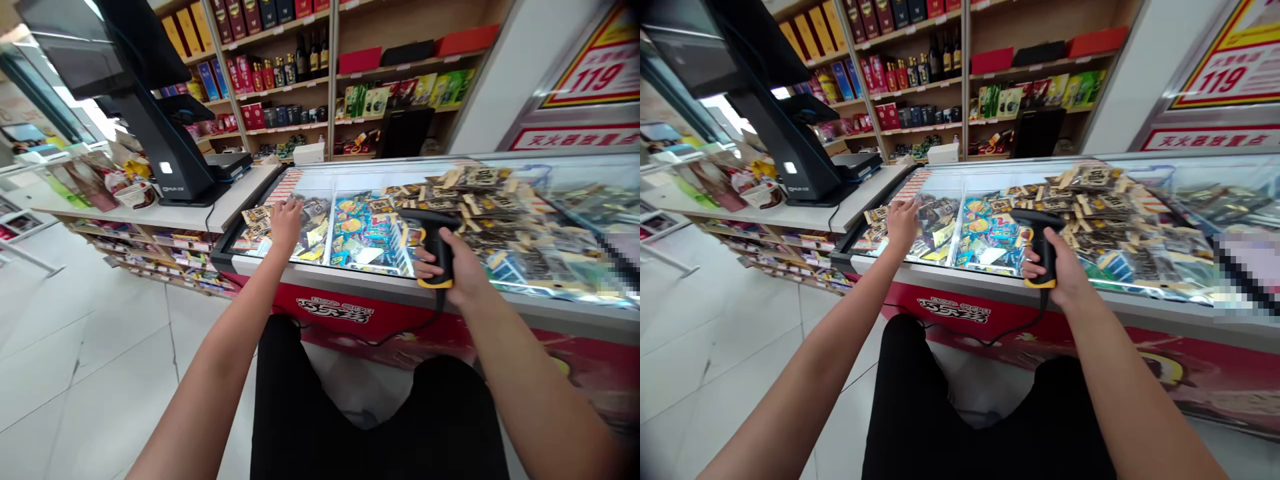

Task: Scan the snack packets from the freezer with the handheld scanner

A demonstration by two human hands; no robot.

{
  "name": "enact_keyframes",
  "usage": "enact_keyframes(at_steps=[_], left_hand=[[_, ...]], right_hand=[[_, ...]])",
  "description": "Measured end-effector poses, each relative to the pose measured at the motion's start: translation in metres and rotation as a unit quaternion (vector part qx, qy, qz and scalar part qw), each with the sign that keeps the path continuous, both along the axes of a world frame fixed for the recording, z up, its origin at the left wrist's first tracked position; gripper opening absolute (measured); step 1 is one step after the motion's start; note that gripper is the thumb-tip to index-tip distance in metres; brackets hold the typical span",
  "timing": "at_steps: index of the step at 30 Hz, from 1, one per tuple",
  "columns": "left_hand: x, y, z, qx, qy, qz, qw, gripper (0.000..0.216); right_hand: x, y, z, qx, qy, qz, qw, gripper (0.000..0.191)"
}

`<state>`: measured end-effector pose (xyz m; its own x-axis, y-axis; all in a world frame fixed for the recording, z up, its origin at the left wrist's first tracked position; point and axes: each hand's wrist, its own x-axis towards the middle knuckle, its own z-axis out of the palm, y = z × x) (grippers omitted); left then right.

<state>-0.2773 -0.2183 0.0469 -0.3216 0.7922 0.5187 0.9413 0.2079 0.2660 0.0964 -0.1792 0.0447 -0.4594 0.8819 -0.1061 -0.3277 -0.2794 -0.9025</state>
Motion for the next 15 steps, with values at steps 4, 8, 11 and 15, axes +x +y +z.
enact_keyframes(at_steps=[4, 8, 11, 15], left_hand=[[-0.047, -0.028, -0.009, -0.042, 0.042, 0.047, 0.997, 0.061], [-0.066, -0.041, -0.025, -0.080, 0.035, 0.061, 0.994, 0.059], [-0.066, -0.044, -0.027, -0.078, 0.037, 0.062, 0.994, 0.059], [-0.044, -0.040, -0.025, -0.025, 0.051, 0.047, 0.997, 0.056]], right_hand=[[-0.016, 0.005, 0.003, -0.016, 0.018, 0.008, 1.000, 0.041], [-0.034, 0.005, -0.004, -0.052, 0.044, 0.019, 0.997, 0.033], [-0.039, 0.006, -0.009, -0.061, 0.058, 0.029, 0.996, 0.033], [-0.030, 0.011, -0.013, -0.051, 0.081, 0.056, 0.994, 0.040]])
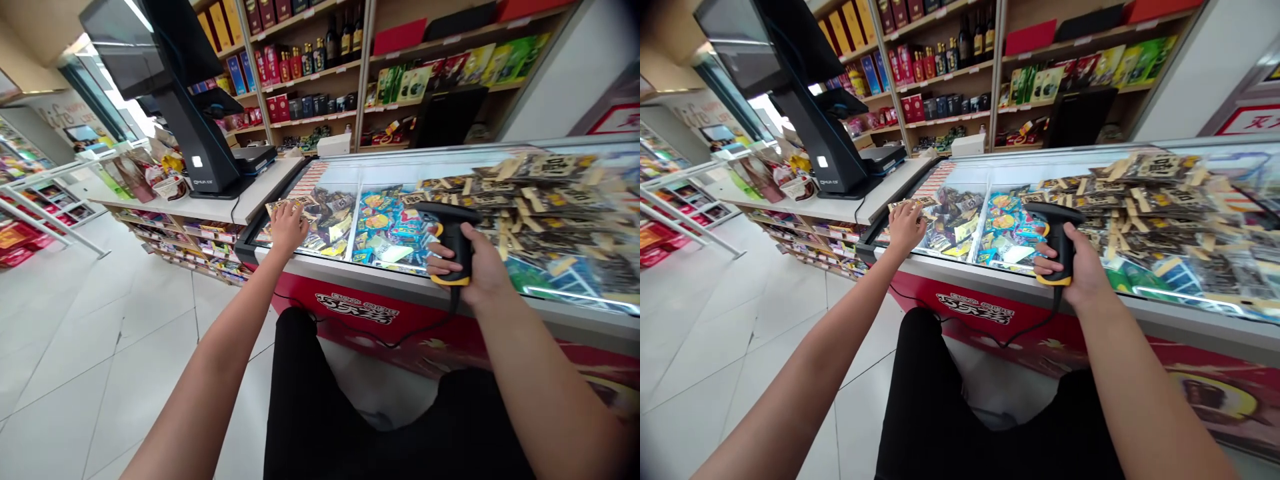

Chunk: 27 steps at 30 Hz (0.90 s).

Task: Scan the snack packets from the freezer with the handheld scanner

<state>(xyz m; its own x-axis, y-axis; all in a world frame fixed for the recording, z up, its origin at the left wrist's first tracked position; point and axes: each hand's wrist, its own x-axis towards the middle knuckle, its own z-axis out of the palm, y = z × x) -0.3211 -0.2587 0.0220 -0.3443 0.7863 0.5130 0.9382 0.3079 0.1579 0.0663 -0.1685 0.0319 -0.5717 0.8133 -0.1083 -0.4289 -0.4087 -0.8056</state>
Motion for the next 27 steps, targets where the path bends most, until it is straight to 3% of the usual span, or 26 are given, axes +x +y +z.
enact_keyframes(at_steps=[3, 7, 12, 16, 19, 23, 27], left_hand=[[0.037, 0.016, -0.002, 0.016, 0.001, -0.058, 0.998, 0.050], [0.108, 0.053, -0.009, -0.028, -0.015, -0.181, 0.983, 0.048], [0.203, 0.105, -0.014, -0.100, -0.022, -0.370, 0.923, 0.056], [0.255, 0.128, -0.017, -0.133, -0.020, -0.414, 0.900, 0.064], [0.269, 0.132, -0.019, -0.131, -0.010, -0.378, 0.916, 0.061], [0.263, 0.130, -0.021, -0.086, -0.029, -0.366, 0.926, 0.039], [0.243, 0.136, -0.020, -0.013, -0.192, -0.331, 0.924, 0.023]], right_hand=[[0.014, 0.004, -0.001, 0.019, 0.014, 0.018, 1.000, 0.050], [0.042, 0.005, -0.001, 0.025, 0.013, -0.007, 1.000, 0.053], [0.087, -0.001, 0.004, 0.025, -0.014, -0.072, 0.997, 0.050], [0.115, -0.004, 0.009, 0.014, -0.027, -0.115, 0.993, 0.050], [0.127, -0.004, 0.010, 0.009, -0.027, -0.137, 0.990, 0.050], [0.131, -0.004, 0.008, 0.012, -0.026, -0.148, 0.989, 0.052], [0.122, -0.006, 0.005, 0.028, -0.038, -0.147, 0.988, 0.057]])
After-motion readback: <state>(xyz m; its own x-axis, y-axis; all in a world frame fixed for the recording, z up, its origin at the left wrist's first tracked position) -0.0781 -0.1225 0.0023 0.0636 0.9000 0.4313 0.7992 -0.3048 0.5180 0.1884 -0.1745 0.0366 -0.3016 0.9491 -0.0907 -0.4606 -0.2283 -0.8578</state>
